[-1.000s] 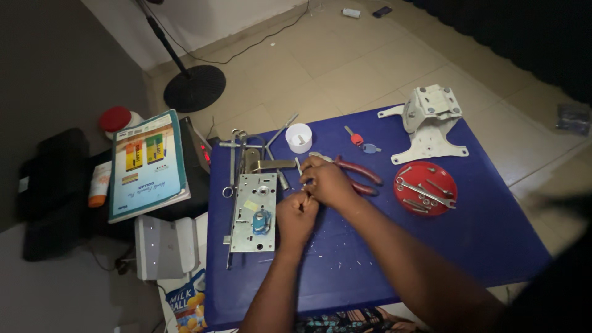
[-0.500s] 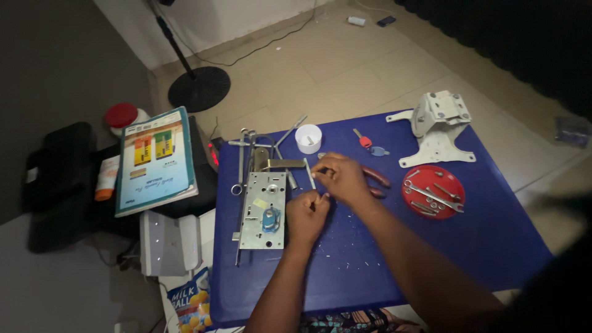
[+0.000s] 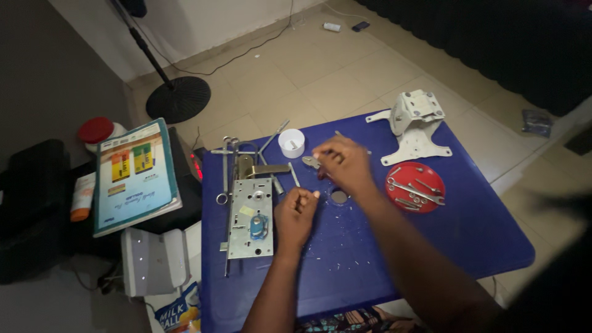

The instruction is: The person assembles a door lock mechanism by hand, inserting a metal rod and a handle into a baseplate, and then attaches the assembly to a white bracket using screws.

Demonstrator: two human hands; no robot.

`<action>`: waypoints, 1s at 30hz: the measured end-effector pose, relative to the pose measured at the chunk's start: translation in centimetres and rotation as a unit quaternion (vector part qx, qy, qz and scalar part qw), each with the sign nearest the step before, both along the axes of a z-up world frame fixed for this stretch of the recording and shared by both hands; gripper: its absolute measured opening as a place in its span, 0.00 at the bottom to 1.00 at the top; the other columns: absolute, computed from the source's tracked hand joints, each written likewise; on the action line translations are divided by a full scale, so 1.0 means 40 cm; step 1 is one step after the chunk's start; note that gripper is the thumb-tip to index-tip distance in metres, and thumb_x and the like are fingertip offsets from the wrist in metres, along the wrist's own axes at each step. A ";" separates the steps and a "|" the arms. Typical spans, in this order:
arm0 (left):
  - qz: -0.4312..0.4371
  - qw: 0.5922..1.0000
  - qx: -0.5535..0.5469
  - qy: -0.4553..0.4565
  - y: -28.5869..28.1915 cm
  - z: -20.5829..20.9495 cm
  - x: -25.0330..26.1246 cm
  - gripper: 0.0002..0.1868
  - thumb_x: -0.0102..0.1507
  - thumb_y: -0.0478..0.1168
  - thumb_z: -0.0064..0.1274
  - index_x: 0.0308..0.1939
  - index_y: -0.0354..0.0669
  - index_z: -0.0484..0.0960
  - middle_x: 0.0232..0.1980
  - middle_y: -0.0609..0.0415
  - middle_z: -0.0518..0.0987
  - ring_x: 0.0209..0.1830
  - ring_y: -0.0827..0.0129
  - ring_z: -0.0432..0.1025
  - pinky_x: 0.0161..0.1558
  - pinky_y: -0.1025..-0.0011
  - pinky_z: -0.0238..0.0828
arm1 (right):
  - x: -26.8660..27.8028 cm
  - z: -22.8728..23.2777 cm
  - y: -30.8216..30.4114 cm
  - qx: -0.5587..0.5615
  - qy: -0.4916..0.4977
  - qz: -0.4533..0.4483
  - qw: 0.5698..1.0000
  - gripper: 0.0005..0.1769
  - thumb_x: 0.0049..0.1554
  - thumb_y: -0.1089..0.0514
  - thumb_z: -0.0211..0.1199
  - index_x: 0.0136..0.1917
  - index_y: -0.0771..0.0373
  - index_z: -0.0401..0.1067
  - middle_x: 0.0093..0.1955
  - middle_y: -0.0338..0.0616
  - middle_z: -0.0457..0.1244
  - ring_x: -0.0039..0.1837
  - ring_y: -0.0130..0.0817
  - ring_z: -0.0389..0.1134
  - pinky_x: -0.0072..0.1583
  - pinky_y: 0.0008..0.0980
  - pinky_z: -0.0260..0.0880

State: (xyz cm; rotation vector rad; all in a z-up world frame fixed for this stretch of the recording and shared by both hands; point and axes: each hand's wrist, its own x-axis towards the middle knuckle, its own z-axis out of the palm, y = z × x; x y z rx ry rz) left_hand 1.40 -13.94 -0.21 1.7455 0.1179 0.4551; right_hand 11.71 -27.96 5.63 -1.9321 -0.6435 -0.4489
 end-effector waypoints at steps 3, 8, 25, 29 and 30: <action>-0.009 1.000 -0.007 0.006 0.000 -0.010 0.006 0.10 0.61 0.38 0.64 0.29 0.40 0.79 0.24 0.66 0.69 0.23 0.84 0.59 0.26 0.83 0.55 | 0.022 0.040 -0.072 0.061 0.080 -0.079 0.992 0.03 0.55 0.61 0.70 0.45 0.59 0.79 0.47 0.34 0.69 0.45 0.22 0.69 0.48 0.27 0.71; -0.006 1.000 -0.001 0.021 -0.002 -0.019 0.007 0.10 0.61 0.39 0.64 0.29 0.41 0.80 0.23 0.66 0.69 0.22 0.84 0.59 0.26 0.82 0.55 | 0.106 0.034 -0.255 -0.053 -0.056 -0.319 0.944 0.24 0.50 0.59 0.79 0.59 0.56 0.76 0.66 0.48 0.62 0.72 0.49 0.59 0.72 0.49 0.59; -0.001 0.999 0.040 0.035 0.005 -0.026 0.010 0.09 0.61 0.41 0.63 0.30 0.42 0.81 0.24 0.67 0.70 0.23 0.83 0.60 0.26 0.82 0.55 | 0.246 -0.083 -0.374 -0.063 0.091 -0.378 0.919 0.68 0.39 0.39 0.85 0.81 0.57 0.49 0.80 0.60 0.46 0.80 0.55 0.48 0.76 0.48 0.53; 0.003 0.998 0.052 0.033 0.002 -0.034 0.013 0.09 0.61 0.41 0.63 0.30 0.41 0.82 0.24 0.67 0.71 0.23 0.84 0.61 0.26 0.82 0.56 | 0.237 -0.090 -0.375 -0.065 0.013 -0.359 0.931 0.67 0.38 0.44 0.87 0.80 0.60 0.50 0.77 0.61 0.48 0.78 0.59 0.51 0.74 0.47 0.56; 0.002 0.998 0.052 0.027 0.000 -0.038 0.012 0.09 0.61 0.41 0.63 0.31 0.41 0.82 0.24 0.66 0.71 0.24 0.84 0.60 0.26 0.81 0.55 | 0.234 -0.092 -0.373 -0.067 -0.004 -0.352 0.933 0.67 0.38 0.45 0.87 0.79 0.61 0.50 0.76 0.62 0.48 0.77 0.61 0.51 0.74 0.47 0.57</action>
